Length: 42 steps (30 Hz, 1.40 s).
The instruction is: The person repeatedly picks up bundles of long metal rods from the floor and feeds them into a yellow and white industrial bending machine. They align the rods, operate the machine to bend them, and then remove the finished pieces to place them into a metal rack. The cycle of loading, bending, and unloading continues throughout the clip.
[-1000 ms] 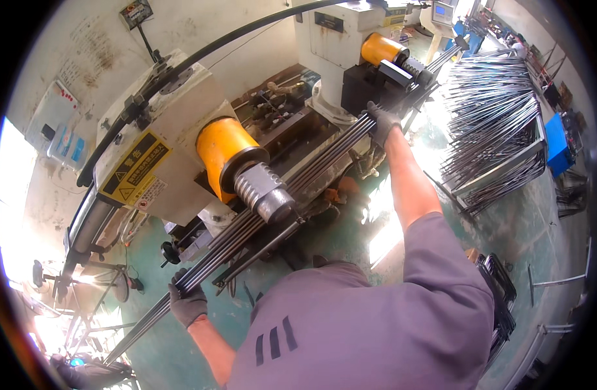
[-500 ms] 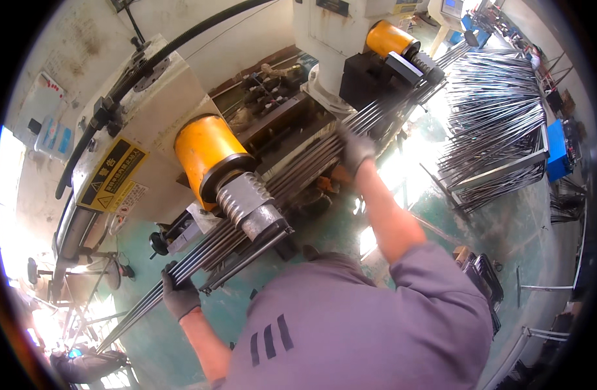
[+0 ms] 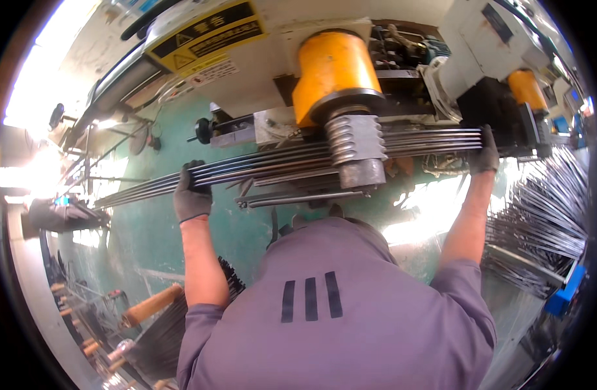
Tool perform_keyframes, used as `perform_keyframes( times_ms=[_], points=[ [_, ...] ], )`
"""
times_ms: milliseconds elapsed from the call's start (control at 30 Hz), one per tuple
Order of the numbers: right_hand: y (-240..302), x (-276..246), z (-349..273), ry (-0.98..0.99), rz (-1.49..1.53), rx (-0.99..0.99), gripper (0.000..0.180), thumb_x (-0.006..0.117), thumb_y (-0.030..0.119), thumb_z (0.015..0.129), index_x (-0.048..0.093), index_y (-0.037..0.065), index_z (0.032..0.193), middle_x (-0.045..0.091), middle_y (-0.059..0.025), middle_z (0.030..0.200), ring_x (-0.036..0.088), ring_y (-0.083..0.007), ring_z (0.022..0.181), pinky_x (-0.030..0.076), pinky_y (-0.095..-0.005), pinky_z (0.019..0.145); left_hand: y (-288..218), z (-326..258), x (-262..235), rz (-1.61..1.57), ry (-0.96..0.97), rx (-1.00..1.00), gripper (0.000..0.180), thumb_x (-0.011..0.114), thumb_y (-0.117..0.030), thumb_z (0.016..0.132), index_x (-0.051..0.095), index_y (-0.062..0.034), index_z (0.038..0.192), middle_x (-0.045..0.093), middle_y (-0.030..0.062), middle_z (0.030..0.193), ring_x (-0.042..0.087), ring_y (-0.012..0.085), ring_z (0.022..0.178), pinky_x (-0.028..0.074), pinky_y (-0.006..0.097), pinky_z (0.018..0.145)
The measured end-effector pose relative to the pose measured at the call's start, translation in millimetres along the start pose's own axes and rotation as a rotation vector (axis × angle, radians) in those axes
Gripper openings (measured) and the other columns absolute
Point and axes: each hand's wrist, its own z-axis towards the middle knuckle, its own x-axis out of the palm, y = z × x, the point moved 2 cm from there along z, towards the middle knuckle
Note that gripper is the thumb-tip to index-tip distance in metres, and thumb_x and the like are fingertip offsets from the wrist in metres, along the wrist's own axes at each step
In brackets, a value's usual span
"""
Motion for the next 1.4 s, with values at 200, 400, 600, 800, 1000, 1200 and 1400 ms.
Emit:
perform_keyframes(
  times_ms=[200, 400, 600, 800, 1000, 1200, 1400],
  points=[
    [-15, 42, -41, -0.032, -0.004, -0.048, 0.026, 0.064, 0.024, 0.090, 0.064, 0.004, 0.107, 0.066, -0.0077, 0.103, 0.063, -0.0212, 0.092, 0.052, -0.0347, 0.081, 30, -27, 12, -0.048, 0.077, -0.072, 0.021, 0.057, -0.013, 0.093, 0.057, -0.0012, 0.110, 0.063, 0.0135, 0.108, 0.059, 0.0290, 0.105, 0.048, 0.042, 0.094],
    [-59, 31, -70, 0.003, -0.277, -0.097, 0.025, 0.068, 0.018, 0.087, 0.065, 0.002, 0.106, 0.066, -0.0089, 0.102, 0.062, -0.0200, 0.094, 0.053, -0.0328, 0.079, 30, -59, 33, 0.005, -0.125, -0.071, 0.021, 0.055, -0.011, 0.094, 0.055, 0.0014, 0.112, 0.062, 0.0162, 0.109, 0.059, 0.0288, 0.101, 0.050, 0.043, 0.093],
    [-60, 28, -62, -0.028, -0.259, -0.210, 0.027, 0.066, 0.015, 0.088, 0.063, -0.003, 0.109, 0.065, -0.0106, 0.101, 0.062, -0.0213, 0.095, 0.053, -0.0334, 0.081, 34, -41, 27, 0.018, -0.078, -0.102, 0.022, 0.056, -0.013, 0.093, 0.057, -0.0021, 0.112, 0.063, 0.0129, 0.109, 0.059, 0.0272, 0.106, 0.047, 0.042, 0.097],
    [-47, -4, -20, 0.092, -0.387, -0.206, 0.034, 0.057, 0.003, 0.090, 0.053, 0.000, 0.123, 0.062, -0.0123, 0.114, 0.058, -0.0210, 0.104, 0.047, -0.0314, 0.091, 40, -62, 24, -0.019, 0.120, -0.218, 0.025, 0.057, -0.019, 0.093, 0.057, -0.0021, 0.111, 0.063, 0.0146, 0.110, 0.059, 0.0296, 0.106, 0.045, 0.045, 0.099],
    [-16, 7, -22, 0.090, -0.196, 0.119, 0.055, 0.051, 0.028, 0.095, 0.038, -0.003, 0.138, 0.052, -0.0222, 0.131, 0.052, -0.0313, 0.120, 0.035, -0.0424, 0.108, 35, -57, 9, -0.186, 0.161, -0.178, 0.037, 0.054, -0.028, 0.095, 0.053, 0.0029, 0.114, 0.059, 0.0174, 0.114, 0.055, 0.0350, 0.111, 0.042, 0.051, 0.101],
    [6, 60, -59, -0.252, -0.227, 0.059, 0.052, 0.043, 0.034, 0.097, 0.047, -0.003, 0.132, 0.052, -0.0166, 0.134, 0.048, -0.0310, 0.125, 0.033, -0.0437, 0.110, -43, -30, -28, -0.254, -0.139, 0.028, 0.033, 0.045, -0.030, 0.099, 0.054, -0.0006, 0.111, 0.061, 0.0155, 0.110, 0.056, 0.0335, 0.107, 0.043, 0.050, 0.098],
    [-24, 8, -79, 0.054, 2.576, -0.159, 0.041, 0.042, 0.029, 0.096, 0.051, 0.013, 0.133, 0.051, -0.0036, 0.138, 0.042, -0.0143, 0.130, 0.028, -0.0459, 0.109, -143, 63, -149, -0.240, -0.232, 0.251, 0.032, 0.044, -0.032, 0.099, 0.058, -0.0049, 0.108, 0.064, 0.0109, 0.106, 0.060, 0.0308, 0.101, 0.047, 0.050, 0.092]
  ],
)
